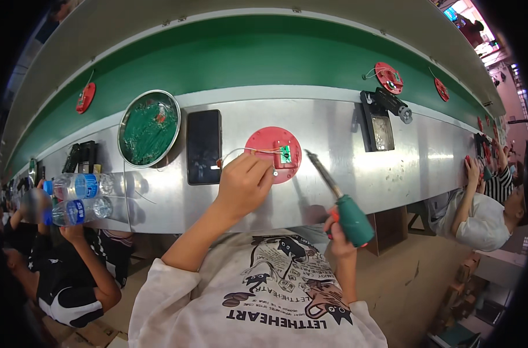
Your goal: Assembling electronic components by soldering a PCB onto a circular base on a factory production line.
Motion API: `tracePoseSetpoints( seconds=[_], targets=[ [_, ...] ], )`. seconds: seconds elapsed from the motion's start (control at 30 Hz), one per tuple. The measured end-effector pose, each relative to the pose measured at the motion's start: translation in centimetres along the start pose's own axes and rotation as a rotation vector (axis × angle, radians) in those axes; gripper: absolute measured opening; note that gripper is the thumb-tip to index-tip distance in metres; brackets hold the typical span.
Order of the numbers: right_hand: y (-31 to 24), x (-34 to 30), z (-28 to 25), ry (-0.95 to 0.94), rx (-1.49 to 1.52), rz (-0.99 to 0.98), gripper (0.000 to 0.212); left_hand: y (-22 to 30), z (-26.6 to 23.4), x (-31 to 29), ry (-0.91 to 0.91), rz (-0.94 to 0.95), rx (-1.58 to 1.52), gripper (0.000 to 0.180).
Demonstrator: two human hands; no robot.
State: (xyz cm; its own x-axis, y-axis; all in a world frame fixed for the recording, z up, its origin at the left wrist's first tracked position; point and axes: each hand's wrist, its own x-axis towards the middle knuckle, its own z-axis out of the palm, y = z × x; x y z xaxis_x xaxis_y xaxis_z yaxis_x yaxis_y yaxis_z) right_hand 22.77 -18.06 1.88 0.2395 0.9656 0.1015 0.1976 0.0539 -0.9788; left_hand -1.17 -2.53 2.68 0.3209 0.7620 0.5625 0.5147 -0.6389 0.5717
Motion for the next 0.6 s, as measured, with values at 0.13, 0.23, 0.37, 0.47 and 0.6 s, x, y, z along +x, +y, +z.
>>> tracePoseSetpoints(
  seconds=[0.13, 0.23, 0.37, 0.47, 0.6],
  targets=[
    [0.5, -0.3, 0.6, -0.019, -0.098, -0.045, 0.025, -0.3, 1.8, -0.1, 0.04, 0.004, 0.1, 0.008],
    [-0.1, -0.2, 1.1, -0.013, -0.083, 0.082, 0.023, -1.0, 2.4, -0.1, 0.065, 0.054, 0.064, 0.008],
    [-0.3, 0.2, 1.5, 0.031, -0.049, 0.155, 0.021, -1.2, 2.6, -0.3, 0.079, 0.047, 0.067, 0.009],
    [0.4, 0.2, 0.9, -0.1, -0.127, -0.04, 0.024, -1.3, 2.7, -0.4, 0.094, 0.053, 0.068, 0.009],
    [0.7, 0.2, 1.0, -0.096, -0.143, -0.076, 0.023, -1.4, 2.7, -0.4, 0.08, 0.042, 0.065, 0.009]
  ],
)
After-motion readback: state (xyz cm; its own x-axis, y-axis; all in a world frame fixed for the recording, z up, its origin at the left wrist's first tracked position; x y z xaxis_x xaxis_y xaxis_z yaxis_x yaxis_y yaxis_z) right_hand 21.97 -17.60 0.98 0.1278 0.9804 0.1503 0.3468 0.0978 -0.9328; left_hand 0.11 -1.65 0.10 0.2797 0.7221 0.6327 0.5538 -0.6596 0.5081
